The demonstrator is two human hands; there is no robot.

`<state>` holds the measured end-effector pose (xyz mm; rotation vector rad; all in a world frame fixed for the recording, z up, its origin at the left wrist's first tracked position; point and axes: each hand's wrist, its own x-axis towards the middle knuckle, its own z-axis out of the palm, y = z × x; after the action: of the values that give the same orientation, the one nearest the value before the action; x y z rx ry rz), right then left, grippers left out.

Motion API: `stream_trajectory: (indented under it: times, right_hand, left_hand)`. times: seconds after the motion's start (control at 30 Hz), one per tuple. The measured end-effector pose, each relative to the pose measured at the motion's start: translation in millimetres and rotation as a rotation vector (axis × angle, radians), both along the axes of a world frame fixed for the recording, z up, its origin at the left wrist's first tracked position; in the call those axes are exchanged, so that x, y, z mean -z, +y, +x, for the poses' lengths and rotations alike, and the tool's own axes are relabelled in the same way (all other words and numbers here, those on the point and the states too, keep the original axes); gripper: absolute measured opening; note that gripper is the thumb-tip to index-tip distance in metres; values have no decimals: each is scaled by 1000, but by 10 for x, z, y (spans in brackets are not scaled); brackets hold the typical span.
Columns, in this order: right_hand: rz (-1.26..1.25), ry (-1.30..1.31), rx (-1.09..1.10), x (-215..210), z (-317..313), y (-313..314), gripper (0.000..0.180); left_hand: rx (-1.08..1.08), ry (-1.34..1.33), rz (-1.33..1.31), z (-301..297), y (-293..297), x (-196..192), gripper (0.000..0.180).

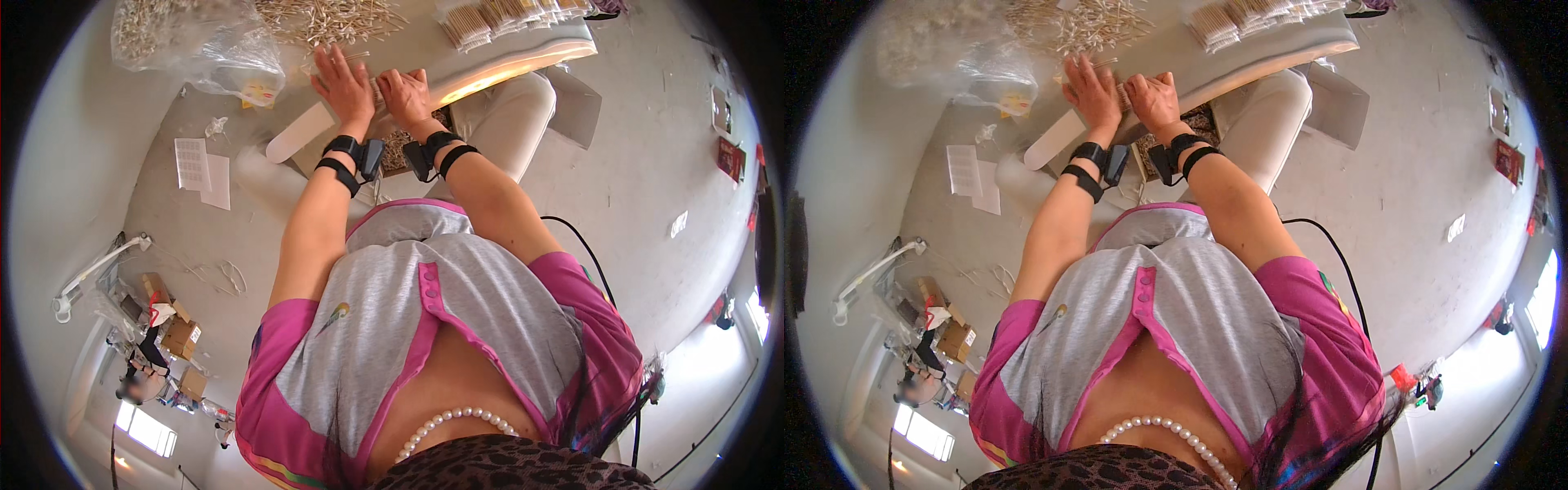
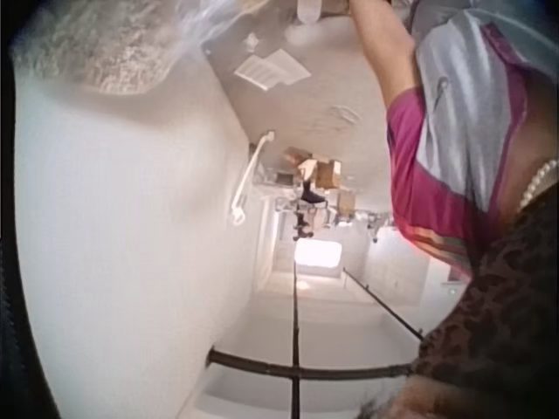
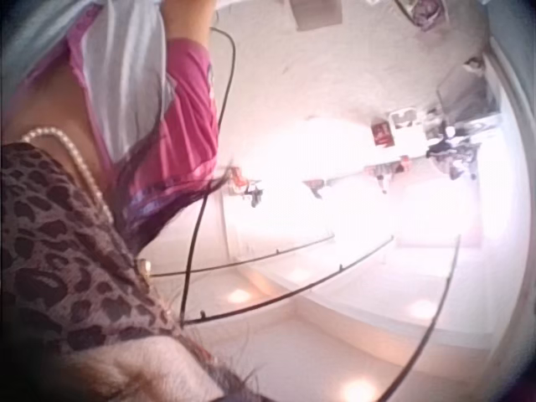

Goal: Packaging cotton swabs into small plastic containers.

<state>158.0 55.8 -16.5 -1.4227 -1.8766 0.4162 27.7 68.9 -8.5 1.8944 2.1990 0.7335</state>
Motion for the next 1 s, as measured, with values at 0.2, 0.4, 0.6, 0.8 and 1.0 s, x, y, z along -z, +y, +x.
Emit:
stream_trajectory:
  times: [0.2, 0.4, 0.6, 0.8, 1.0]
  right_hand:
    - [-4, 5, -2, 42, 7, 27, 12]
    - [12, 6, -8, 77, -8, 9, 12]
    - [-1, 11, -12, 40, -18, 1, 12]
    - [-25, -29, 9, 10, -2, -4, 10]
    - [6, 12, -11, 10, -19, 9, 11]
  left_hand:
    - [-150, 63, -23, -205, 3, -18, 63]
    - [-101, 143, -91, -197, -63, 13, 62]
    - [-110, 160, -131, -202, -47, 22, 62]
    - [-116, 169, -143, -172, -25, -27, 63]
    - [-178, 84, -140, -246, -72, 4, 69]
